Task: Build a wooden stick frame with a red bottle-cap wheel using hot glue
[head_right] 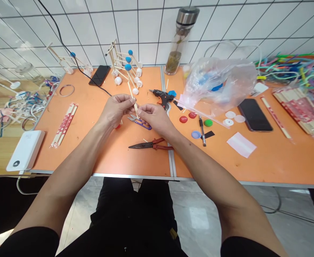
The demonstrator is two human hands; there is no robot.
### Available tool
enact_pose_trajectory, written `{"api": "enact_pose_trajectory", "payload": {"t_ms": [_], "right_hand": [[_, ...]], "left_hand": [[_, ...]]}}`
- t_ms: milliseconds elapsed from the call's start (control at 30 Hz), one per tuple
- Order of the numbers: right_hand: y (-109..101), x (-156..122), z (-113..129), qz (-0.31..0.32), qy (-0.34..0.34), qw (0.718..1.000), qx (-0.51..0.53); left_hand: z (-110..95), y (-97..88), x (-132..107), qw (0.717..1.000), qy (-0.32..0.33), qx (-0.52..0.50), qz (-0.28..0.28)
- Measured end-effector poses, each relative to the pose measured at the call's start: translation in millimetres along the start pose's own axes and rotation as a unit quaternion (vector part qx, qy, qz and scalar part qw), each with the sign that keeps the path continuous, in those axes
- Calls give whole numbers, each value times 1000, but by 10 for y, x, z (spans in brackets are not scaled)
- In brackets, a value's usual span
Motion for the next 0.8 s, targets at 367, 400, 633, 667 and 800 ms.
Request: {"api": "enact_pose_trajectory", "payload": {"t_ms": [367,400,633,667,800], "right_hand": [[-24,-2,0,2,2,1000,-9],[-22,-5,6,3,1,1000,-11],[-3,-12,25,7,2,1000,-11],[0,-14,29,7,2,1000,-13],[17,-23,59,15,2,1000,-18]], "left_hand": [[-16,42,-26,1000,-7,9,-2],[-7,36,-21,1000,-6,8,-1],[22,15,-6,1000,5,8,6],[17,18,-9,1000,7,8,6],[-10,42,-26,1000,5,16,7]]}}
Point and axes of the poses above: each hand's wrist, its own x-axis towards the middle knuckle, its own y-axis out of the palm, z = x × y, the point moved 3 cm from there along x, towards the middle knuckle, and after that the axes turned 6 degrees about z, right-handed, at the moved point
